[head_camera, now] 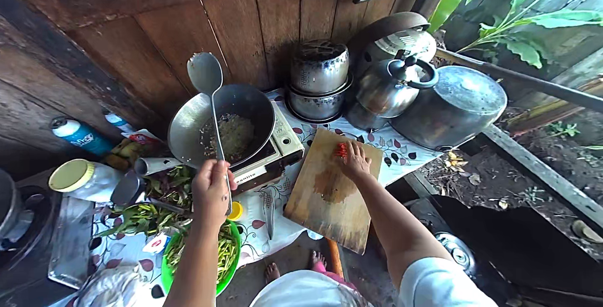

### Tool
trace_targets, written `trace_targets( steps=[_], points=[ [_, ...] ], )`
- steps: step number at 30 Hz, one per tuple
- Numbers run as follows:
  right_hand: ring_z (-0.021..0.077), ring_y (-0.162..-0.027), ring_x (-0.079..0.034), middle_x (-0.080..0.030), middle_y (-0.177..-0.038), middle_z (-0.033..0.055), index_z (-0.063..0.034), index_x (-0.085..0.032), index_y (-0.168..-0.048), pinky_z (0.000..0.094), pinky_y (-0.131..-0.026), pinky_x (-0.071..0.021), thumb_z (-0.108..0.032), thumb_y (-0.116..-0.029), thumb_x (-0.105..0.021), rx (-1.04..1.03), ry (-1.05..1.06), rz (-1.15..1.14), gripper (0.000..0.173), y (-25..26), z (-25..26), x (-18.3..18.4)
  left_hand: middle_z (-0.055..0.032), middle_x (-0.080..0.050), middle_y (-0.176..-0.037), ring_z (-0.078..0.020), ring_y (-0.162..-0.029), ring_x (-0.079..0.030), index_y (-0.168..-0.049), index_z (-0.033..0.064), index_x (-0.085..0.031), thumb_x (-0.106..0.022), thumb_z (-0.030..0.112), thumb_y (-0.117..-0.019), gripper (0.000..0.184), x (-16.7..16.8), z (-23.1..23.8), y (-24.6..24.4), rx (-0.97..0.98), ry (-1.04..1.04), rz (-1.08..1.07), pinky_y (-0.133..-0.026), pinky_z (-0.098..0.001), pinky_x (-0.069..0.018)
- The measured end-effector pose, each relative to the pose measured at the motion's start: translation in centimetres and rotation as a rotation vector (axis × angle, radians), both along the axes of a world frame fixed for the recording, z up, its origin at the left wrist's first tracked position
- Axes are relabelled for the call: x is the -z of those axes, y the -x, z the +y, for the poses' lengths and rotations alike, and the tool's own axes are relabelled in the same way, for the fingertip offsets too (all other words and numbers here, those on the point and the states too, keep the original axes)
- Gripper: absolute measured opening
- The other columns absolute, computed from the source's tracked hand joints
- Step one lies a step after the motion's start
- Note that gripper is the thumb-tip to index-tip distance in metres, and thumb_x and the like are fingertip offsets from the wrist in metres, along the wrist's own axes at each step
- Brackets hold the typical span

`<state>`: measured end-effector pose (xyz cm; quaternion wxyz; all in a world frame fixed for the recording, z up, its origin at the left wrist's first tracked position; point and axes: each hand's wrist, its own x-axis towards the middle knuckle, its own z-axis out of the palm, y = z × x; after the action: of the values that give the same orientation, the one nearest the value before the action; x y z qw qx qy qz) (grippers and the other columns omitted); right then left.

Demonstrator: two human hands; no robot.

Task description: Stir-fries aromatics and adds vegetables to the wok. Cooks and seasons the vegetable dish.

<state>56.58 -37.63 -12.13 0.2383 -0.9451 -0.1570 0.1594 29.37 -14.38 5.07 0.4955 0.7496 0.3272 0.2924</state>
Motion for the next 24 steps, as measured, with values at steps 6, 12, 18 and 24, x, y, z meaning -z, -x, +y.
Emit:
trace_targets(
  steps=[6, 12, 18, 24],
  points=[
    [0.0444, -0.159, 0.000, -0.008, -0.174, 0.0148, -0.0229, -0.021, -0.166, 0.0749, -0.118, -0.0079, -0.062, -0.0998, -0.053, -0.109, 0.177, 0.022, 0.084, -3.5, -0.2, 3.1, 0.0099, -0.056, -0.070, 0.0054, -0.055, -0.054, -0.103, 0.0009, -0.060, -0.041, 0.014, -0.1066, 0.024, 0.0, -2.0, 0.8, 0.003, -0.075, 0.013, -0.053, -0.0110, -0.0485],
    [0.0494, -0.151, -0.029, -0.044, -0.157, 0.0231, -0.0155, -0.054, -0.150, 0.0737, -0.115, -0.0232, -0.044, -0.1059, -0.052, -0.103, 0.050, -0.167, 0.053, -4.7, 0.0, 5.0, -0.0083, -0.061, -0.071, -0.0110, -0.055, -0.057, -0.104, -0.0066, -0.066, -0.049, 0.020, -0.1041, 0.032, -0.2, -2.0, 4.0, -0.143, -0.546, 0.332, -0.052, -0.0283, -0.0495],
    [0.0531, -0.133, -0.050, -0.058, -0.137, 0.0318, 0.0001, -0.066, -0.131, 0.0685, -0.105, -0.0398, -0.033, -0.1079, -0.052, -0.102, 0.053, -0.200, 0.042, -3.8, 0.3, 4.6, -0.0252, -0.065, -0.075, -0.0421, -0.065, -0.064, -0.098, -0.0110, -0.067, -0.055, 0.011, -0.1010, 0.026, -1.0, -1.7, 6.5, -0.263, -0.710, 0.627, -0.060, -0.0590, -0.0498],
    [0.0500, -0.130, -0.056, -0.054, -0.142, 0.0323, 0.0040, -0.054, -0.140, 0.0634, -0.103, -0.0459, -0.033, -0.1129, -0.038, -0.056, 0.235, -0.004, 0.049, -3.1, 2.0, 1.9, -0.0256, -0.067, -0.081, -0.0400, -0.071, -0.067, -0.103, -0.0108, -0.068, -0.056, 0.008, -0.1022, 0.022, -0.8, -1.4, 5.8, -0.252, -0.612, 0.619, -0.067, -0.0570, -0.0535]
  ],
)
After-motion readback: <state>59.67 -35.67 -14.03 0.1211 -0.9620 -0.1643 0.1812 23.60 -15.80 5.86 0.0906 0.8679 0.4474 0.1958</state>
